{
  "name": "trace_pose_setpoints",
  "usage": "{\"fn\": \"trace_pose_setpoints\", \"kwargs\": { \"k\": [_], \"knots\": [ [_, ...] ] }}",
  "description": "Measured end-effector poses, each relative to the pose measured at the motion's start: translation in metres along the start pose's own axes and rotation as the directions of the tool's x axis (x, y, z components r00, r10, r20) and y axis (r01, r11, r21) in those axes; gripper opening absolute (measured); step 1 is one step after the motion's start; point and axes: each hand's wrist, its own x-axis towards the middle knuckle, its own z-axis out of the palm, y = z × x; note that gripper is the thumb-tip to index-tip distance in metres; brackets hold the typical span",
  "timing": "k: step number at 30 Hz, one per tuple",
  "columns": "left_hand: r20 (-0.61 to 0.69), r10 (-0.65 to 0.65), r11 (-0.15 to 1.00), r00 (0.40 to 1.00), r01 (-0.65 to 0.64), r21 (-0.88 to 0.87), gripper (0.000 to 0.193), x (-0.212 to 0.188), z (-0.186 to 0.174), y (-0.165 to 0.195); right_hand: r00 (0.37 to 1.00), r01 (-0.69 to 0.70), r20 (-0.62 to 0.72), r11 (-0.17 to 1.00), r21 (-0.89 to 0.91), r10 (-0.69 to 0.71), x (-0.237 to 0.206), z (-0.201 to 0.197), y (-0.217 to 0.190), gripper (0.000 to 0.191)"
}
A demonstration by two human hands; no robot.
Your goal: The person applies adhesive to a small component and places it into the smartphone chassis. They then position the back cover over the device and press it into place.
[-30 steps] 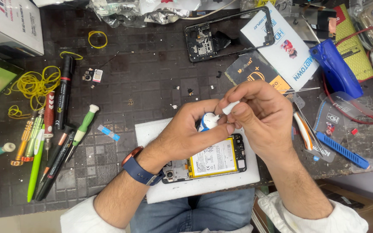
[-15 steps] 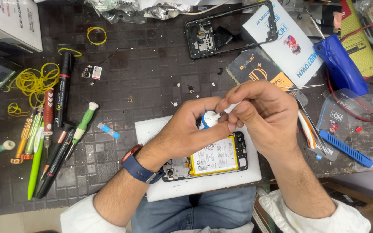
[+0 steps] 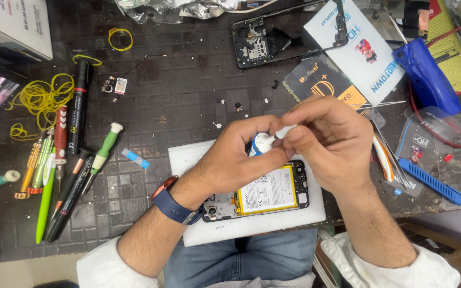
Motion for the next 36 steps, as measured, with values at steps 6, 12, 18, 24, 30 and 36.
{"fn": "trace_pose_setpoints", "kwargs": {
  "k": [6,12,18,24,30,36],
  "knots": [
    [-0.016,0.0,0.994,1.0,0.002,0.109,0.017,-0.001,-0.001,-0.001,0.985,0.154,0.116,0.964,-0.219,-0.131,0.005,0.0,-0.001,0.014],
    [-0.022,0.062,0.998,0.998,-0.062,0.026,0.029,-0.001,-0.001,-0.005,0.983,0.156,0.134,0.952,-0.264,-0.124,0.009,0.006,-0.008,0.029],
    [-0.018,0.096,0.994,0.995,-0.095,0.061,0.055,-0.007,-0.002,-0.004,0.984,0.155,0.122,0.959,-0.238,-0.129,0.011,0.004,-0.009,0.031],
    [0.04,0.071,0.963,0.997,-0.058,-0.264,0.07,-0.01,-0.004,0.004,0.994,0.109,0.013,0.993,-0.045,-0.109,0.01,-0.005,-0.008,0.025],
    [-0.012,0.144,0.951,0.989,-0.142,-0.274,0.052,-0.01,-0.012,0.01,0.97,0.128,-0.223,0.982,0.14,-0.094,0.011,-0.017,-0.004,0.027],
    [-0.394,0.235,0.873,0.888,-0.371,-0.316,0.02,-0.017,-0.032,0.009,0.921,0.173,-0.383,0.957,0.234,-0.073,0.016,-0.039,-0.006,0.025]
  ]
}}
